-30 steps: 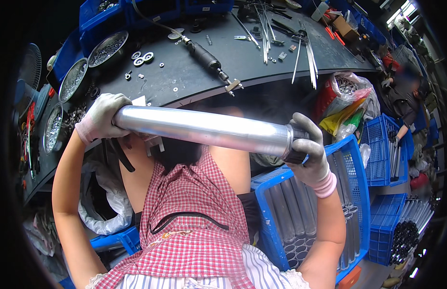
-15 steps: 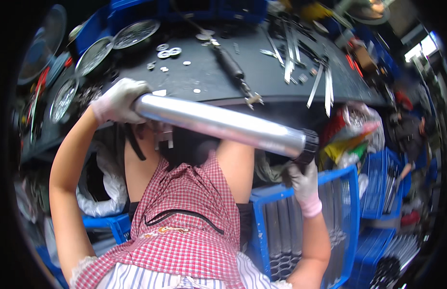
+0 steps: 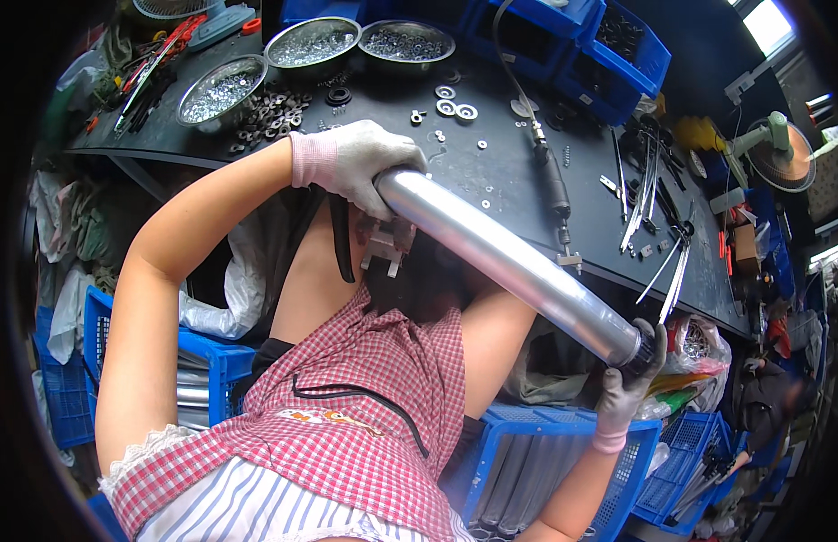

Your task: Assembling mechanical components into a cylindrical housing using tools and fasteners.

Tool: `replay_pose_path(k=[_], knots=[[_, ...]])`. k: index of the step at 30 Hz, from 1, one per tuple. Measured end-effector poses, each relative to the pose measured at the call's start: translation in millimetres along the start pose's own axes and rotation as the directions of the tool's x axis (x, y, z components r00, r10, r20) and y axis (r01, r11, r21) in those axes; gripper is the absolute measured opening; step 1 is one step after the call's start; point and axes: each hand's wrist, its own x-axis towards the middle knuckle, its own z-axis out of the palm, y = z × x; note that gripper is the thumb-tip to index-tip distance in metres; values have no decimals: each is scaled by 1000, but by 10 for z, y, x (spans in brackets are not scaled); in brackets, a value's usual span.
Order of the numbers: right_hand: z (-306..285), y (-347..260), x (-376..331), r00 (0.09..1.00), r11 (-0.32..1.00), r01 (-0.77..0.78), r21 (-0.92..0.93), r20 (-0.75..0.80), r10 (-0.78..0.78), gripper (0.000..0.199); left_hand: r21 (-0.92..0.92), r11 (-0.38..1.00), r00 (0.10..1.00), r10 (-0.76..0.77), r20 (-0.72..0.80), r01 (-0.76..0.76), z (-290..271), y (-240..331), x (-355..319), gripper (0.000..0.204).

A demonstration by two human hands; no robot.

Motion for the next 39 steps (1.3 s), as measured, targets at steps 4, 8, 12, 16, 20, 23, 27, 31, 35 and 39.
replay_pose_path(k=[4, 8, 12, 16, 20, 23, 27, 31, 35, 39], knots=[[-34, -214, 36, 811, 801, -584, 130, 145, 567, 96, -78, 993, 996, 89, 15, -87, -46, -12, -3, 82], [73, -355, -101, 947, 948, -304, 92, -75, 312, 104, -123, 989, 992, 93, 83, -82, -21, -74, 60, 89], [-247, -177, -237, 944, 952, -306, 6, 135, 302, 89, -90, 984, 988, 154, 24, -152, 3, -164, -1, 83], [116, -366, -238, 797, 736, -584, 342, 70, 600, 95, -69, 992, 993, 107, 49, -103, 2, -179, 24, 82], [176, -350, -246, 994, 987, -37, -158, -103, 21, 100, -149, 988, 997, 46, 69, -35, -83, -79, 20, 89], [23, -283, -257, 885, 881, -462, 104, -18, 466, 78, -35, 993, 981, 113, 155, -109, -111, -134, -50, 94], [-244, -38, -489, 728, 613, -676, 409, 245, 640, 70, 94, 976, 976, 186, 110, -197, -101, -12, -124, 88], [-10, -465, -320, 994, 988, 54, -147, 98, -40, 104, -43, 997, 994, 63, 89, -59, -306, 197, -350, 86], [-204, -398, -210, 833, 772, 507, -383, -15, -554, 84, -87, 986, 989, 141, -35, -143, -332, 319, -549, 83], [-333, -545, -165, 934, 866, 334, -372, 11, -356, 82, -5, 998, 991, 67, -112, -68, -281, 418, -727, 80]])
